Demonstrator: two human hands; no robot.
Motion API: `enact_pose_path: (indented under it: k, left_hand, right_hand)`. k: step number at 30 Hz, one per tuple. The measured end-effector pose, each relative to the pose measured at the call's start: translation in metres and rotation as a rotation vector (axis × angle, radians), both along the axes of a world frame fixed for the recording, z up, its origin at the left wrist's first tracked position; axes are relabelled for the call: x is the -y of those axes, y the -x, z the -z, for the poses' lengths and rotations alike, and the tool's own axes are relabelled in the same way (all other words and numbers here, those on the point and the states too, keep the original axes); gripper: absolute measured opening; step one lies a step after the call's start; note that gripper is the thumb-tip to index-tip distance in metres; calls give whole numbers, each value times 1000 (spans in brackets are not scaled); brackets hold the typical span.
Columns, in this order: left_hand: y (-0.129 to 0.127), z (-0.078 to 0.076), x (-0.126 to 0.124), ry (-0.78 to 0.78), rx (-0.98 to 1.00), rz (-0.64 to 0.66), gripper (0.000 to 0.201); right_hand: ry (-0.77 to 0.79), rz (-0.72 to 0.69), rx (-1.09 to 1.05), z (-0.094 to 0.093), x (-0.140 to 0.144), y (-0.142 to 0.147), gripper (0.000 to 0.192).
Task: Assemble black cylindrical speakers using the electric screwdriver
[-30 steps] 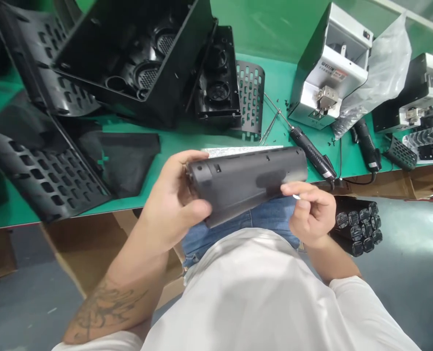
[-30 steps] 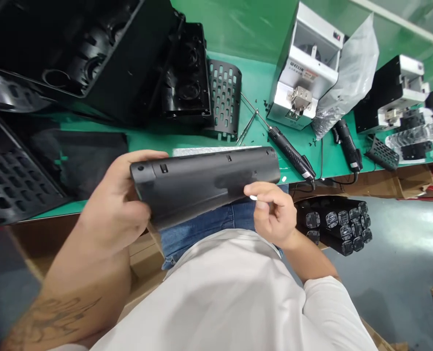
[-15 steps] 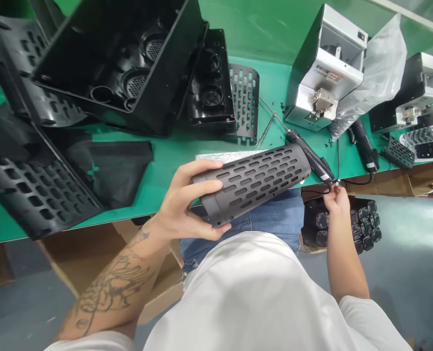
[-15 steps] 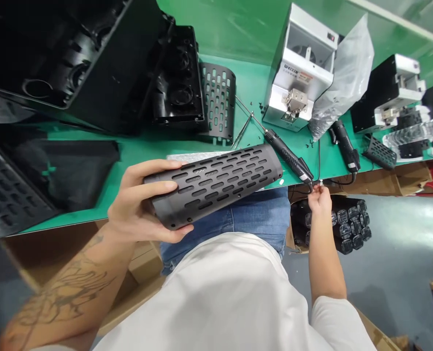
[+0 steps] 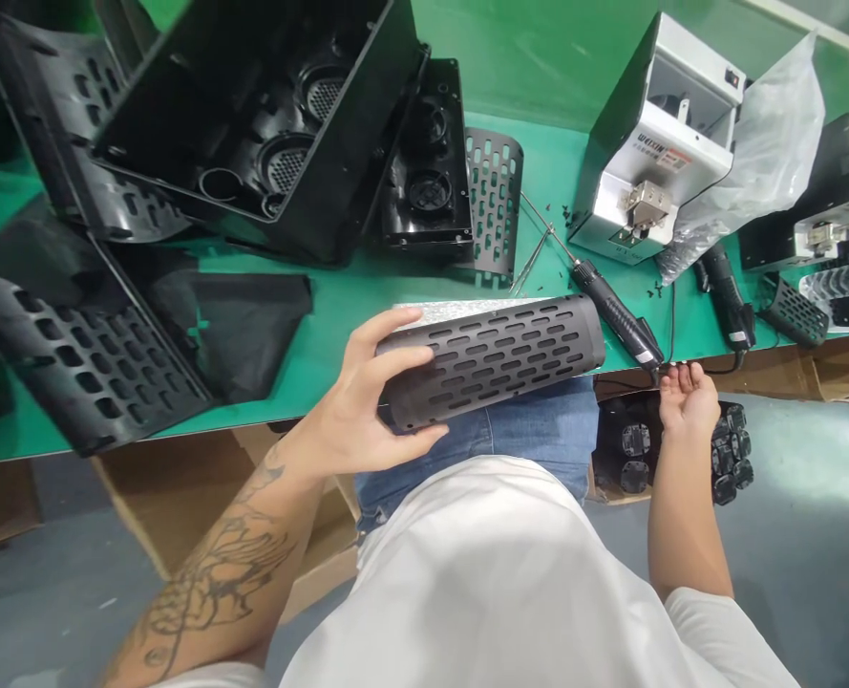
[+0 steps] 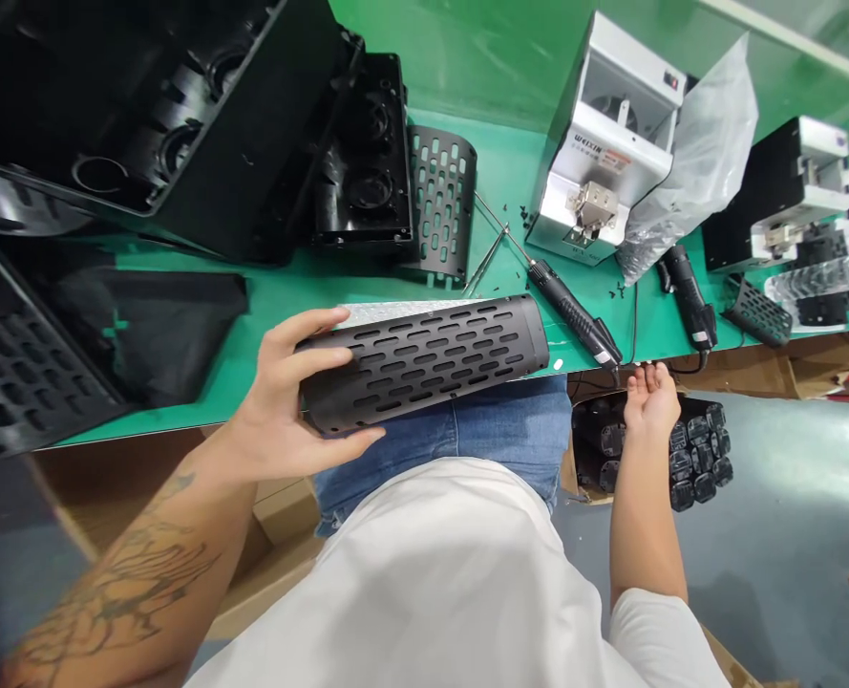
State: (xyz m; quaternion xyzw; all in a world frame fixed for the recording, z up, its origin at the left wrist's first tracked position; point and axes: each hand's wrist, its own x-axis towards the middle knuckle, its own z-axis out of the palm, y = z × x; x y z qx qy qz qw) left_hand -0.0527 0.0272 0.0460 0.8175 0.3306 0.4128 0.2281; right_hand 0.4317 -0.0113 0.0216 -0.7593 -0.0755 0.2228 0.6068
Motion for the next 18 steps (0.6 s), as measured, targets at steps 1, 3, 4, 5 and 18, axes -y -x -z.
enact_pose_path:
  k: [1, 3, 4, 5, 18]
  left_hand:
    - [-1, 4, 1, -6, 14, -20, 107]
    - [-2, 10, 2, 5, 53, -53, 126]
    - [-2, 11, 3, 20, 72, -67, 128]
    - [-2, 12, 3, 40, 88, -74, 124]
    - [-15, 2, 19, -78, 11, -248, 90]
  right_hand:
    - [20, 36, 101, -3, -1, -1, 15]
    - [56, 85, 357, -14, -11, -7, 19]
    - [82, 82, 490, -22, -19, -13, 25]
    - [124, 60, 607, -31, -29, -20, 31]
    - [751, -221, 1001, -96, -71, -27, 55]
